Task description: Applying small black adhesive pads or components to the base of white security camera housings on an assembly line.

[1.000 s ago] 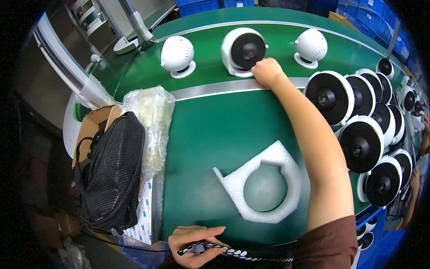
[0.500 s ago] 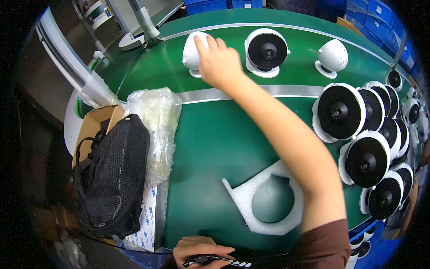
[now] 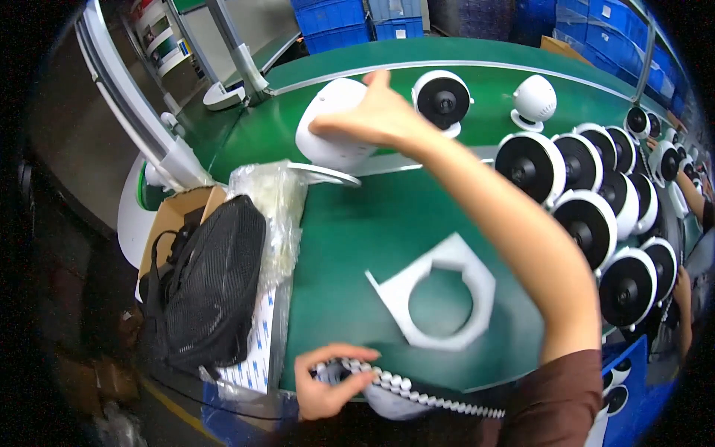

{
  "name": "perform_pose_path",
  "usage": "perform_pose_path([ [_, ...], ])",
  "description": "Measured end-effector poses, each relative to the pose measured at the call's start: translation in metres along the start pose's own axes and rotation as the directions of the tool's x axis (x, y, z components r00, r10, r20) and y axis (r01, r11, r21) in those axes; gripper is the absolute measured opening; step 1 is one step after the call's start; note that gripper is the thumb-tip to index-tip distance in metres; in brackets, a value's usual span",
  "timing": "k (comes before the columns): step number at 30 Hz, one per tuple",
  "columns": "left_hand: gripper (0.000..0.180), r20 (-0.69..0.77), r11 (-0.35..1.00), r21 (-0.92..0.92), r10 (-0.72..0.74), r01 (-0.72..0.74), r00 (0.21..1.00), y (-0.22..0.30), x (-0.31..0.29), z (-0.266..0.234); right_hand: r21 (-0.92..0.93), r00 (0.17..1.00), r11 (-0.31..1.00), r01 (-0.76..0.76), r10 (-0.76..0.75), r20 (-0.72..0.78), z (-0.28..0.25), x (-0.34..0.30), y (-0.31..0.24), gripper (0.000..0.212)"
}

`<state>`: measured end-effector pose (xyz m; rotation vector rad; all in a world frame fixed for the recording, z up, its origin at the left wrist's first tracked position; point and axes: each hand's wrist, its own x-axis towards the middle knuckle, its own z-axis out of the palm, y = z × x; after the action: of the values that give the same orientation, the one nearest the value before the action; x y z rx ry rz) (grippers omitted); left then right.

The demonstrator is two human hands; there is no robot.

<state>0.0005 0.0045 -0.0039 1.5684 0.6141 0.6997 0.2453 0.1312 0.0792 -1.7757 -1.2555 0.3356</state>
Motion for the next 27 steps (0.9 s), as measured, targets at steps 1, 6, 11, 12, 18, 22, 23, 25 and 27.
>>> perform_pose_path([
  [1, 0.018, 0.011, 0.996, -0.017, -0.086, 0.086, 0.996, 0.003, 0.0, 0.0, -0.011, 0.997, 0.999, -0.043, 0.043, 0.068, -0.026, -0.023, 0.001, 0.095],
  [6, 0.012, -0.15, 0.996, 0.047, 0.087, -0.081, 0.985, -0.001, -0.005, 0.008, 0.186, 0.874, 0.916, -0.354, 0.254, 0.415, -0.075, -0.107, 0.025, 0.055],
  [11, 0.019, -0.045, 0.936, 0.194, 0.307, -0.293, 0.951, -0.004, 0.006, 0.026, -0.135, 0.807, 0.943, -0.305, 0.331, 0.488, -0.07, -0.153, 0.035, 0.072],
  [12, 0.018, -0.026, 0.945, 0.158, 0.292, -0.285, 0.956, -0.006, 0.006, 0.028, -0.184, 0.867, 0.96, -0.21, 0.27, 0.418, -0.068, -0.158, 0.044, 0.076],
  [18, 0.014, -0.02, 0.974, 0.098, 0.208, -0.206, 0.978, -0.005, 0.006, 0.033, -0.546, 0.917, 0.834, 0.082, 0.151, 0.369, -0.076, -0.154, 0.036, 0.084],
  [22, 0.01, -0.096, 0.983, 0.077, 0.176, -0.169, 0.98, 0.005, -0.012, 0.032, -0.632, 0.979, 0.751, 0.193, -0.194, 0.068, -0.085, -0.172, 0.026, 0.05],
  [23, 0.01, -0.137, 0.986, 0.042, 0.164, -0.159, 0.977, 0.008, -0.019, 0.03, -0.497, 0.926, 0.837, 0.231, -0.346, -0.153, -0.085, -0.189, 0.028, 0.038],
  [25, 0.01, -0.163, 0.99, 0.05, 0.136, -0.129, 0.977, 0.016, -0.032, 0.022, 0.104, 0.973, 0.974, 0.2, -0.185, -0.137, -0.086, -0.235, 0.019, 0.017],
  [27, 0.011, -0.088, 0.97, 0.095, 0.233, -0.225, 0.968, 0.019, -0.034, 0.019, 0.23, 0.972, 0.951, 0.207, -0.226, 0.062, -0.078, -0.281, 0.022, 0.015],
])
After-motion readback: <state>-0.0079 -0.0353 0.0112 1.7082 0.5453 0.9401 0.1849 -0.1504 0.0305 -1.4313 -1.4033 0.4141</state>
